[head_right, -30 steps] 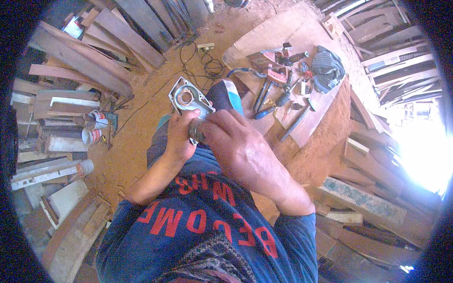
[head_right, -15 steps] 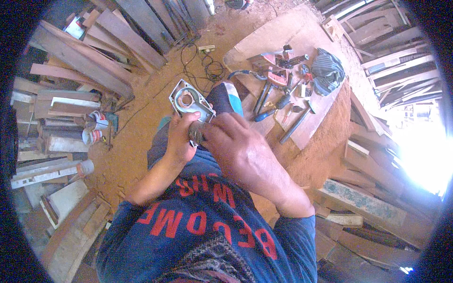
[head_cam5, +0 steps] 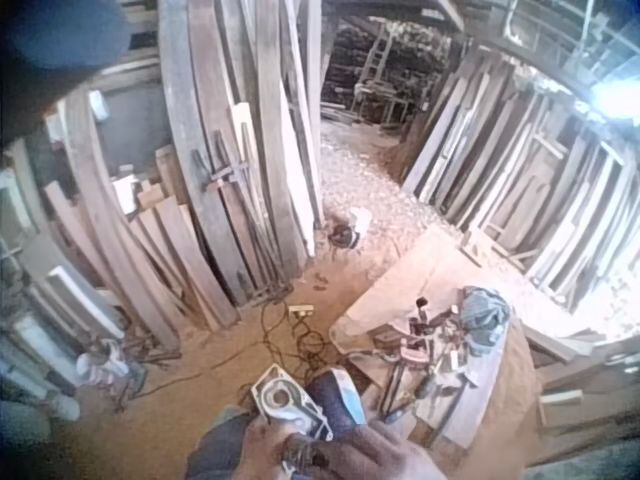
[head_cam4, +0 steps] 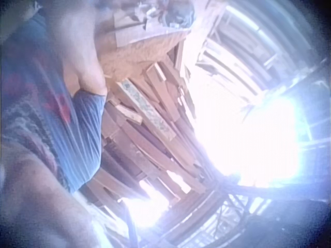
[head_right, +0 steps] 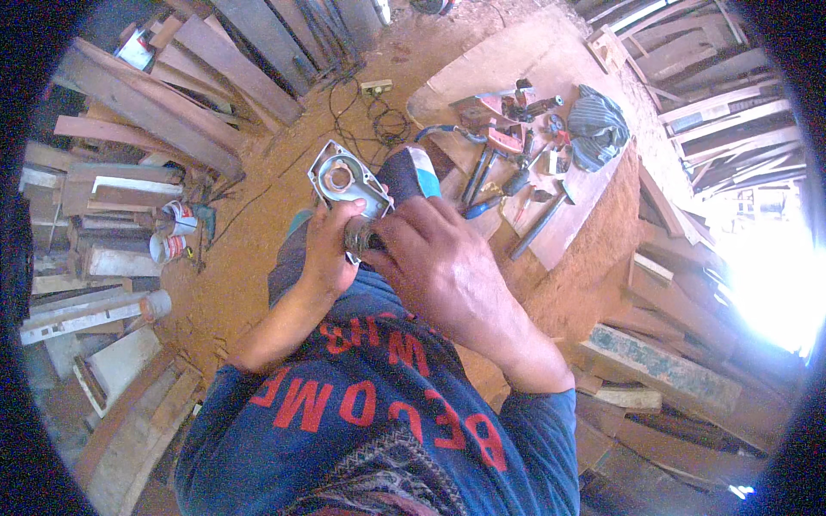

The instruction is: The person holds a metal mechanical housing in their left hand and uses their right hand to insert and adjust a cylindrical metal component into the housing. They repeatedly manipulate the component, rotating and pressing it into place, while working in a cluttered workshop environment.

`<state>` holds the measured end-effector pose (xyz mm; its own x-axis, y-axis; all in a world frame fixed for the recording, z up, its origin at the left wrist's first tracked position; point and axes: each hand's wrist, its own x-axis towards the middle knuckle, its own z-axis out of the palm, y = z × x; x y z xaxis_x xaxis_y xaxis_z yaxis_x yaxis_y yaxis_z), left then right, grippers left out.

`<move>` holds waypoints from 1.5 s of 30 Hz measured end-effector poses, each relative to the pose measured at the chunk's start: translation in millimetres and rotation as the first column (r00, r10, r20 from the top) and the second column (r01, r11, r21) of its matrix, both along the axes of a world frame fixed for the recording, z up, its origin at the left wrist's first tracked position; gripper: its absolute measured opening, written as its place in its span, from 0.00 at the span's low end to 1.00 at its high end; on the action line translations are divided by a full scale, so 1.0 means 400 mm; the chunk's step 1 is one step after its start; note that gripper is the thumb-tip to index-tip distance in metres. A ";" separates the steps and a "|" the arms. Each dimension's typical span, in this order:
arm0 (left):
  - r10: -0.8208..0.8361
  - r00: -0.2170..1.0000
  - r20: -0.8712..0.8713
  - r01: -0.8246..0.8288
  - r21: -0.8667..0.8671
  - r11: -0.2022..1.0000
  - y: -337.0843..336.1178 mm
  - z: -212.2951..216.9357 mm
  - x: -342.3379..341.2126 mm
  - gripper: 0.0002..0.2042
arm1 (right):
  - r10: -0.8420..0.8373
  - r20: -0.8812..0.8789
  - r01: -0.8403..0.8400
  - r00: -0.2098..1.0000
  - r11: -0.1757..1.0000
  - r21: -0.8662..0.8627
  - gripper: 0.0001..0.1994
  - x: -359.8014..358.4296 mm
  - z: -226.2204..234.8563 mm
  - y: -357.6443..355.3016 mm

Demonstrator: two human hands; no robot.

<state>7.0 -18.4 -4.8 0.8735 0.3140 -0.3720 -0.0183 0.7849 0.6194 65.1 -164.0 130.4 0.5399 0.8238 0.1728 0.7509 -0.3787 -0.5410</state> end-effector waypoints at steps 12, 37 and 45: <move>-0.034 0.999 0.005 0.034 0.022 0.999 0.008 -0.007 0.003 0.14 | 0.095 -0.013 -0.094 0.995 0.993 0.076 0.14 0.013 0.005 -0.003; 0.009 1.000 0.025 -0.013 0.157 0.988 0.027 -0.032 -0.002 0.20 | -0.094 -0.013 0.094 0.995 0.968 0.231 0.13 -0.024 -0.064 0.004; 0.019 0.999 0.032 -0.024 0.180 0.983 0.014 -0.034 0.000 0.19 | -0.050 -0.001 0.049 0.999 0.976 0.213 0.13 -0.018 -0.058 -0.006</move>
<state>7.1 -12.7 -18.5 0.8758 0.3926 -0.2809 -0.0551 0.6593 0.7498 57.9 -166.6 107.1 0.5779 0.7400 0.3441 0.7367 -0.2917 -0.6101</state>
